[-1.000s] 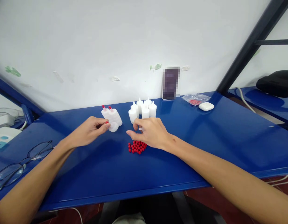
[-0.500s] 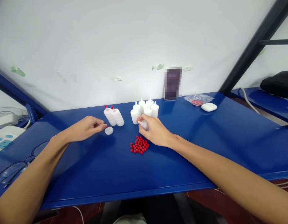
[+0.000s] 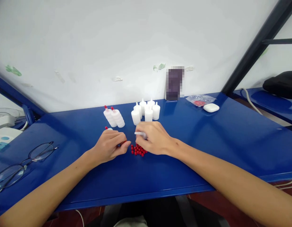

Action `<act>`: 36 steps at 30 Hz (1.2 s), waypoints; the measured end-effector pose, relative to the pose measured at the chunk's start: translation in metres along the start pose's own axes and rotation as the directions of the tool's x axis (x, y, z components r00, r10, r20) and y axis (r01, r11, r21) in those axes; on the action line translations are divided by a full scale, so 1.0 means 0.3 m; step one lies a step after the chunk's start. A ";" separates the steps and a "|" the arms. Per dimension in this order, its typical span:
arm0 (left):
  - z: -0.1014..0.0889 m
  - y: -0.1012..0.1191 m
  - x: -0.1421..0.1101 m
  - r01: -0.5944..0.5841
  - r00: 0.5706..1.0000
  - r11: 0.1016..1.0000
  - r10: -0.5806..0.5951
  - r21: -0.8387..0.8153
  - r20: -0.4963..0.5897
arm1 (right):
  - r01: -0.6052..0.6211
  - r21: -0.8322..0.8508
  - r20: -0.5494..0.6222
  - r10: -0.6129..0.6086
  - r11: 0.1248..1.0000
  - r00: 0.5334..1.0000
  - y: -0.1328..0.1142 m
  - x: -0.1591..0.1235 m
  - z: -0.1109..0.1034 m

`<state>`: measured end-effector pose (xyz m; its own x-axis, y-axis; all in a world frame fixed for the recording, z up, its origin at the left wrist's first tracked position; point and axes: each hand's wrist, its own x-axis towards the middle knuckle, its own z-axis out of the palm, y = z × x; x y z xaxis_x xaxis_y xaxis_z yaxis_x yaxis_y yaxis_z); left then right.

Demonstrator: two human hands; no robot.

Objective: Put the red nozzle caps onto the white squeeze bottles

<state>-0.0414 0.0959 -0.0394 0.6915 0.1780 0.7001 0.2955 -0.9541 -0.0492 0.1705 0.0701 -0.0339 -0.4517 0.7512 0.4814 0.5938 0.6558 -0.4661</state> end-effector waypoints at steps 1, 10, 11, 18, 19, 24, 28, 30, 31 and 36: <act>0.005 0.009 0.004 -0.023 0.999 1.000 0.023 0.003 -0.027 | 0.027 0.017 0.024 -0.028 0.999 0.999 -0.011 -0.003 -0.001; -0.012 0.028 0.034 -0.154 0.983 0.982 0.163 0.108 -0.082 | 0.242 0.129 0.087 -0.254 0.962 0.963 -0.045 -0.020 0.023; -0.013 0.029 0.036 -0.174 0.981 0.978 0.183 0.118 -0.070 | 0.236 0.141 0.083 -0.249 0.962 0.965 -0.049 -0.019 0.026; -0.003 0.034 0.039 -0.242 0.969 0.958 0.248 0.152 -0.019 | 0.143 0.126 0.083 -0.154 0.982 0.985 -0.068 -0.016 0.024; -0.002 0.035 0.037 -0.235 0.971 0.960 0.239 0.152 -0.012 | 0.129 0.130 0.091 -0.141 0.983 0.986 -0.069 -0.016 0.023; 0.003 0.034 0.029 -0.233 0.972 0.963 0.235 0.139 -0.001 | 0.072 0.098 0.097 -0.082 0.993 0.992 -0.078 -0.019 0.029; 0.003 0.035 0.027 -0.219 0.976 0.970 0.220 0.106 0.006 | 0.065 0.063 0.073 -0.069 0.996 0.995 -0.085 -0.020 0.032; -0.006 0.031 0.029 -0.167 0.986 0.986 0.167 0.018 0.020 | 0.055 0.105 0.081 -0.063 0.993 0.995 -0.079 -0.016 0.026; -0.017 0.025 0.030 -0.104 0.994 0.993 0.105 -0.053 0.031 | 0.040 0.131 0.081 -0.051 0.991 0.995 -0.073 -0.014 0.022; -0.135 -0.078 0.032 0.451 0.893 0.828 -0.424 -0.334 0.154 | -0.050 0.118 0.031 0.046 0.992 0.998 -0.030 -0.002 -0.004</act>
<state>-0.0683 0.1101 -0.0028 0.5936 0.6002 0.5362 0.3357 -0.7901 0.5128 0.1662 0.0636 -0.0293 -0.4438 0.7828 0.4362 0.5326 0.6219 -0.5740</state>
